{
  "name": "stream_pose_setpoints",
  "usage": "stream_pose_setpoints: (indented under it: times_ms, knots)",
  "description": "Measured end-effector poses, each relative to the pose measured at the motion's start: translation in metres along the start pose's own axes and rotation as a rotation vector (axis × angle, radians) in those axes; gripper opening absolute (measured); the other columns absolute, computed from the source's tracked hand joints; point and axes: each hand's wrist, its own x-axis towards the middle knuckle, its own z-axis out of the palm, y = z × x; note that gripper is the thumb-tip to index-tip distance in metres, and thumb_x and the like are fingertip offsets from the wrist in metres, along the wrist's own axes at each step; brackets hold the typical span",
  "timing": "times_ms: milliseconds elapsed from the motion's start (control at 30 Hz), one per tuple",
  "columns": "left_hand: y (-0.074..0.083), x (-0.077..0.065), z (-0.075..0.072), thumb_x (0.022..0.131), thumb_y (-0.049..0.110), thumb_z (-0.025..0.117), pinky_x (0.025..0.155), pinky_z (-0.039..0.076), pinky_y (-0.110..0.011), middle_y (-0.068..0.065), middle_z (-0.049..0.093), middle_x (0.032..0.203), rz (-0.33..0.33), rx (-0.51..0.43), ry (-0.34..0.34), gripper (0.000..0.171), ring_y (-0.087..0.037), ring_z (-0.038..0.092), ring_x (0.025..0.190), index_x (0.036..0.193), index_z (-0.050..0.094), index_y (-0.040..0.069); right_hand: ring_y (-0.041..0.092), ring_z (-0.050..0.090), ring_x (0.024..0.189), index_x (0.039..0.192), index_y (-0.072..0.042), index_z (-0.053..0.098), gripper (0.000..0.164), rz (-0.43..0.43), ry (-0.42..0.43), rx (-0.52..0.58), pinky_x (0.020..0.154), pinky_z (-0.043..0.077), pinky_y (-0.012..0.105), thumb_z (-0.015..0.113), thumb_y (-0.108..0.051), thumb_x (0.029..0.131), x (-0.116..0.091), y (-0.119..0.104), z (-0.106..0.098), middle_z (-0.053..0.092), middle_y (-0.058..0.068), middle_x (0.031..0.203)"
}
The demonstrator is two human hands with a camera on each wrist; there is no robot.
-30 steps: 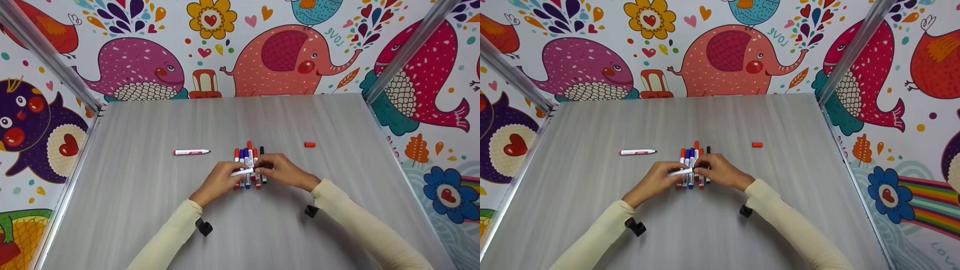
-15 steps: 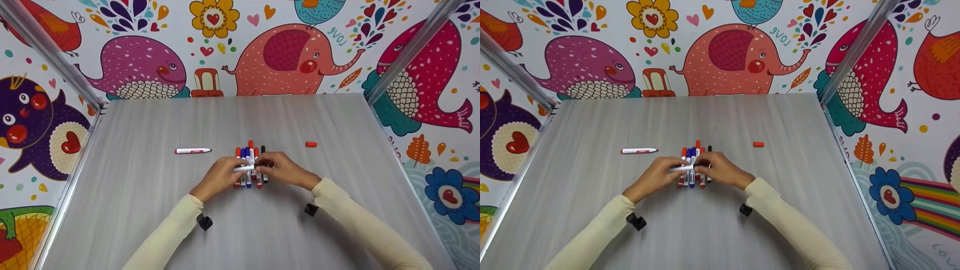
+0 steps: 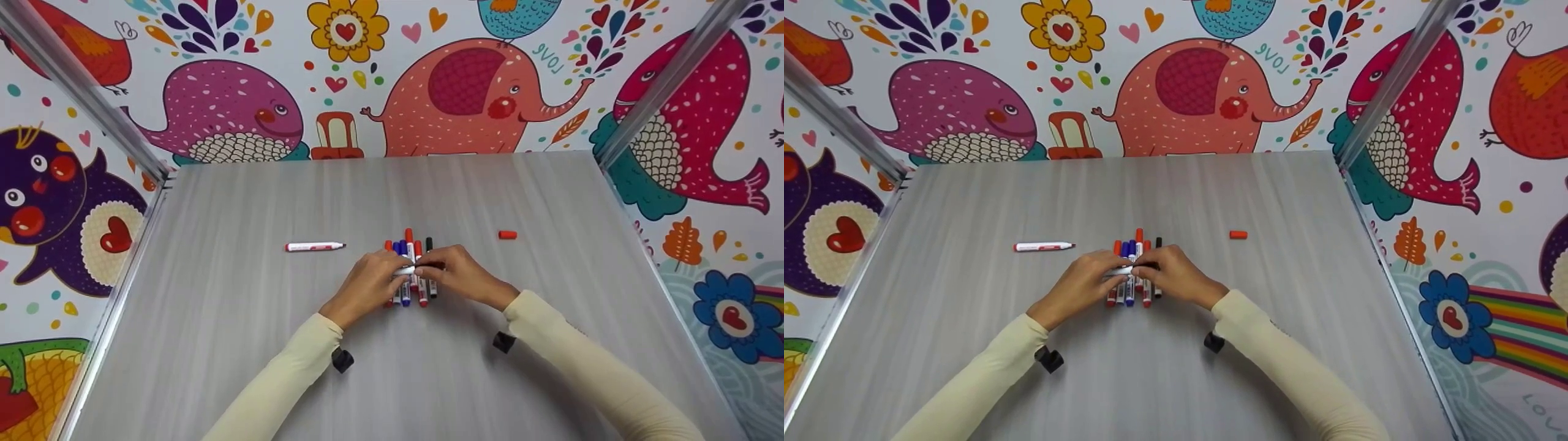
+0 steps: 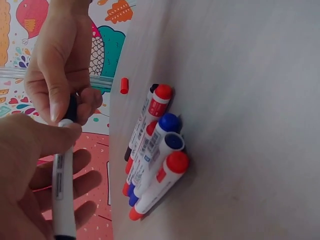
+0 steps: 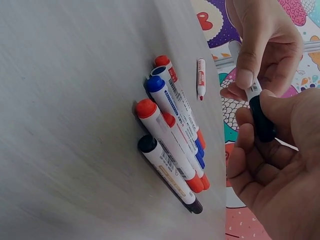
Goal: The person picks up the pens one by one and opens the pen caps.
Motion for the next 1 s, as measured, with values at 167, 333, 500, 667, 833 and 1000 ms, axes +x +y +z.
stream_pose_setpoints:
  times_ms: [167, 333, 500, 667, 833, 1000]
  knots:
    - [0.0011, 0.002, 0.002, 0.103, 0.019, 0.081, 0.091, 0.06, -0.043, -0.006, 0.078, 0.106, 0.015, 0.038, 0.013, 0.023, -0.022, 0.069, 0.095, 0.124, 0.082, 0.008, 0.015, 0.068, 0.086, 0.121, -0.01, 0.084, 0.019, 0.034, -0.001, -0.003, 0.08, 0.06, 0.028, 0.076, -0.016, 0.106, -0.0008, -0.001, -0.0004, 0.082, 0.001, 0.107]
    - [0.002, 0.0034, 0.0019, 0.103, 0.02, 0.08, 0.095, 0.059, -0.043, -0.005, 0.078, 0.106, -0.007, 0.043, -0.003, 0.024, -0.022, 0.068, 0.095, 0.124, 0.083, 0.01, 0.014, 0.067, 0.085, 0.121, -0.009, 0.084, 0.019, 0.042, -0.003, -0.02, 0.079, 0.06, 0.028, 0.076, -0.018, 0.106, -0.0007, -0.002, -0.0009, 0.082, 0.001, 0.106]
    - [0.0024, 0.0058, 0.0006, 0.104, 0.021, 0.08, 0.1, 0.058, -0.044, -0.005, 0.081, 0.111, -0.044, -0.011, -0.018, 0.025, -0.021, 0.072, 0.099, 0.126, 0.084, 0.011, 0.012, 0.065, 0.083, 0.119, -0.005, 0.085, 0.018, -0.02, 0.019, -0.013, 0.078, 0.057, 0.027, 0.074, -0.012, 0.107, -0.0019, -0.0013, -0.0027, 0.083, 0.008, 0.106]
    - [0.0044, 0.0087, -0.0009, 0.103, 0.016, 0.079, 0.097, 0.058, -0.044, -0.005, 0.083, 0.107, -0.012, -0.035, 0.014, 0.021, -0.021, 0.074, 0.091, 0.122, 0.085, 0.009, 0.012, 0.063, 0.083, 0.118, -0.004, 0.085, 0.018, -0.093, 0.056, -0.021, 0.077, 0.054, 0.028, 0.073, -0.009, 0.106, -0.0032, -0.0003, -0.0028, 0.083, 0.009, 0.105]
    - [0.0065, 0.0092, -0.0021, 0.104, 0.014, 0.077, 0.086, 0.052, -0.044, -0.005, 0.081, 0.094, 0.006, -0.042, 0.048, 0.019, -0.021, 0.066, 0.079, 0.119, 0.086, 0.009, 0.012, 0.06, 0.081, 0.117, -0.005, 0.085, 0.017, -0.148, 0.08, -0.041, 0.073, 0.05, 0.027, 0.073, -0.009, 0.107, -0.004, -0.0016, -0.0017, 0.081, 0.014, 0.099]
    - [0.0082, 0.0091, -0.0028, 0.103, 0.011, 0.076, 0.08, 0.043, -0.039, -0.005, 0.079, 0.09, -0.001, -0.052, 0.06, 0.019, -0.02, 0.063, 0.076, 0.119, 0.086, 0.008, 0.014, 0.057, 0.079, 0.116, -0.007, 0.085, 0.016, -0.171, 0.087, -0.055, 0.072, 0.047, 0.026, 0.071, -0.009, 0.108, -0.0056, -0.0038, -0.002, 0.078, 0.017, 0.093]
